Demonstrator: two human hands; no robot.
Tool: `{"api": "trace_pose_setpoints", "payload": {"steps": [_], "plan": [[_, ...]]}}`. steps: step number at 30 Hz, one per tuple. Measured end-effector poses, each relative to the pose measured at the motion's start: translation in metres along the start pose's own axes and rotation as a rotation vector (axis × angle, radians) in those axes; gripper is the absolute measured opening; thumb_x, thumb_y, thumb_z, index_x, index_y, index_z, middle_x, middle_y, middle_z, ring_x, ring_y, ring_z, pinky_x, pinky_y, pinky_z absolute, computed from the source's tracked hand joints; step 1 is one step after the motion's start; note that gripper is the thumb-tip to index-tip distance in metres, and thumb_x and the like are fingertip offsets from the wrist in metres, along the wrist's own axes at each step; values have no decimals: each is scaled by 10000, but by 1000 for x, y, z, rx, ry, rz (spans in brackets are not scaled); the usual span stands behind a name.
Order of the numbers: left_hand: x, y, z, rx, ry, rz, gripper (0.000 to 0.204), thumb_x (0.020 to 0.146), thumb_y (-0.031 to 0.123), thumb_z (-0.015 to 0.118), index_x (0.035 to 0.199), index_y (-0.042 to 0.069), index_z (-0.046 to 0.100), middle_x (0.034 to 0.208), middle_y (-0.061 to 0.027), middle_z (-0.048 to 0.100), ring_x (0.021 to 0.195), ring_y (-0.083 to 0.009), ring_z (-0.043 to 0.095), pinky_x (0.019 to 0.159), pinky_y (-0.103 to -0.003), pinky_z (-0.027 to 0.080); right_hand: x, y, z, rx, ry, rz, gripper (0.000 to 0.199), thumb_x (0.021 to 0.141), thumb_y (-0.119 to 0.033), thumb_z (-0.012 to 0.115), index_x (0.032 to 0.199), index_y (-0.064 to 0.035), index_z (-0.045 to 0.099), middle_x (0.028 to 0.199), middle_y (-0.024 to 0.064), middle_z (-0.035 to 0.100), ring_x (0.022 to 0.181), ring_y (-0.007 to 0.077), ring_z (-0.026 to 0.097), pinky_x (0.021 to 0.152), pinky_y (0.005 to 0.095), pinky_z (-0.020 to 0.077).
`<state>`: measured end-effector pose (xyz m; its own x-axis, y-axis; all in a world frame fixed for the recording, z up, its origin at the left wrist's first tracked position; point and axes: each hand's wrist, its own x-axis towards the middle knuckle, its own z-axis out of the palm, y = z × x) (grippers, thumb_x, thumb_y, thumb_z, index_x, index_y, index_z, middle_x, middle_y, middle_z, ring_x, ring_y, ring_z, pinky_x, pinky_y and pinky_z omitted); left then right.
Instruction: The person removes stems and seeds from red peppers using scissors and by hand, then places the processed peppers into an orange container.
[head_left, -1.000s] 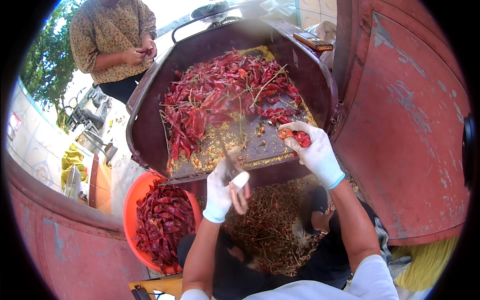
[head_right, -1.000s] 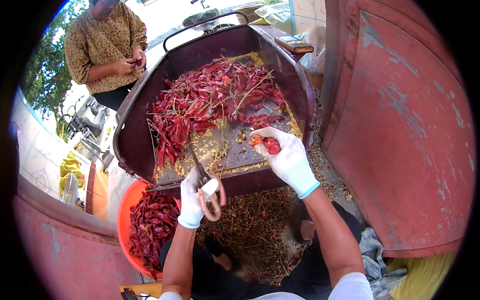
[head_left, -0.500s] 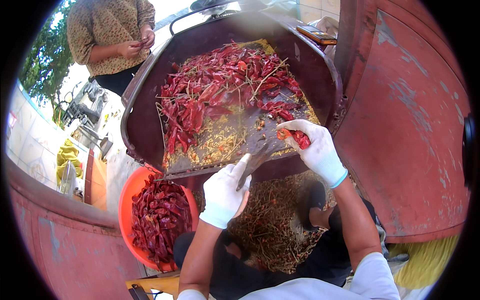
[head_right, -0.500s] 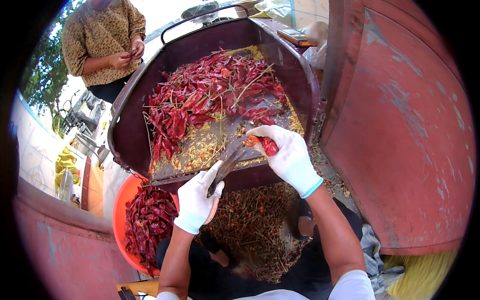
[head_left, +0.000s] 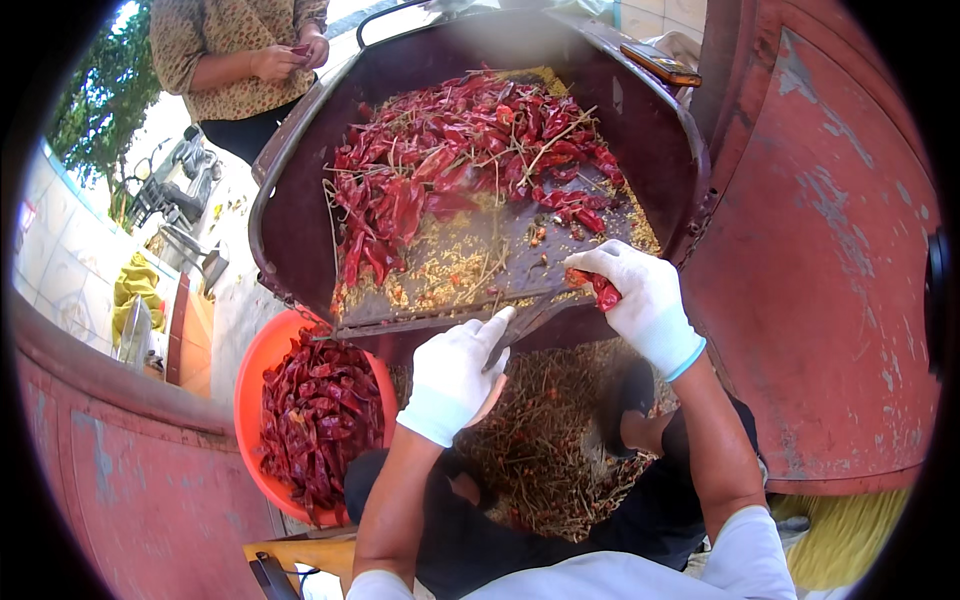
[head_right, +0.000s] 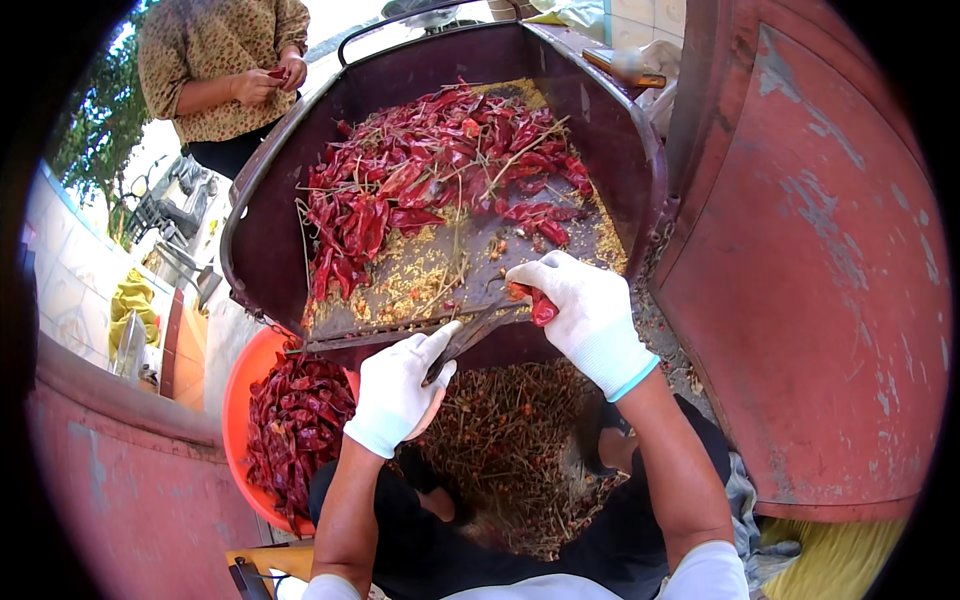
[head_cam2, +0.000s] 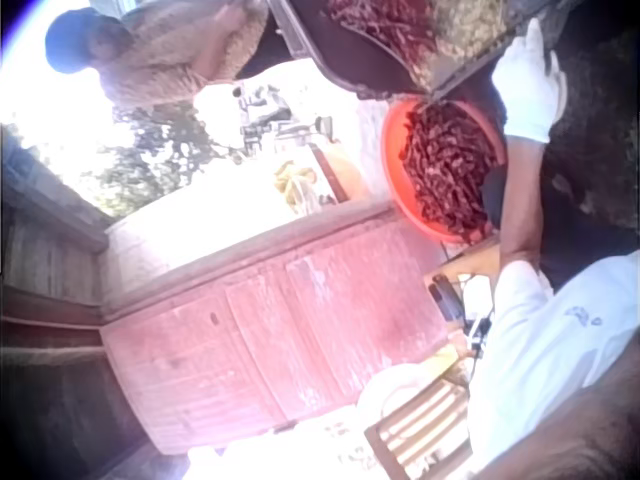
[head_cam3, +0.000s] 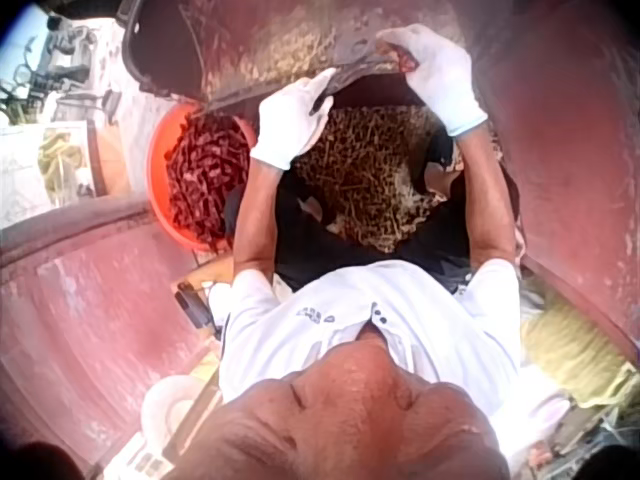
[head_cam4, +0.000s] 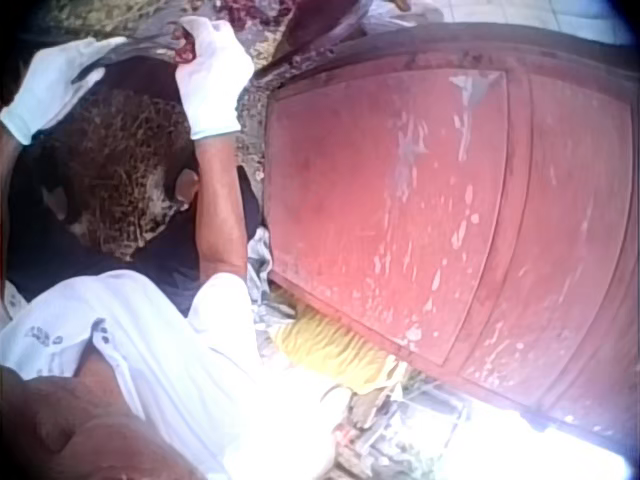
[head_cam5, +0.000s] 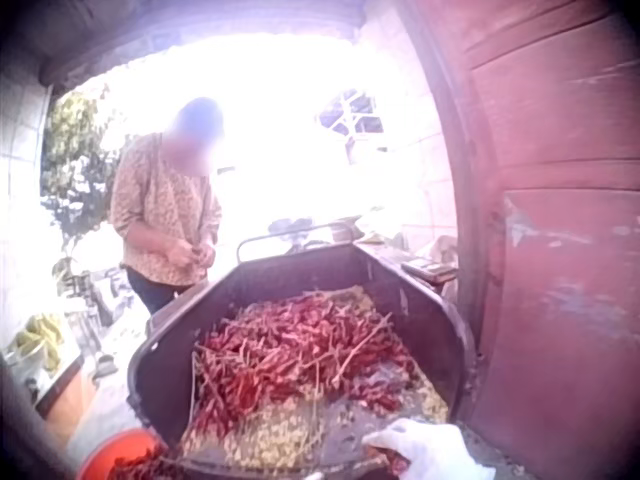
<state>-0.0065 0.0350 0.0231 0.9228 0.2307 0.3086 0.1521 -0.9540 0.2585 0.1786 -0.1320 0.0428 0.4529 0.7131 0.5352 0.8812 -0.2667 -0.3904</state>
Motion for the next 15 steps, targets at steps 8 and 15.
{"api": "trace_pose_setpoints", "payload": {"steps": [8,15], "plan": [[-2,-8,1,-60,-106,41,441,884,165,669,1318,117,614,881,-138,650,793,-342,655,705,-418,524,-1,12,-1,27,-98,-137,281,759,-10,630,995,-146,700,895,77,680,832,302,678,727,377,538],[-12,-21,15,-375,-145,3,413,902,241,664,1285,88,641,1029,-173,698,929,-355,675,792,-399,535,-2,6,3,43,-180,-171,254,760,-11,626,980,-119,694,871,79,688,830,295,678,729,375,536]]}}
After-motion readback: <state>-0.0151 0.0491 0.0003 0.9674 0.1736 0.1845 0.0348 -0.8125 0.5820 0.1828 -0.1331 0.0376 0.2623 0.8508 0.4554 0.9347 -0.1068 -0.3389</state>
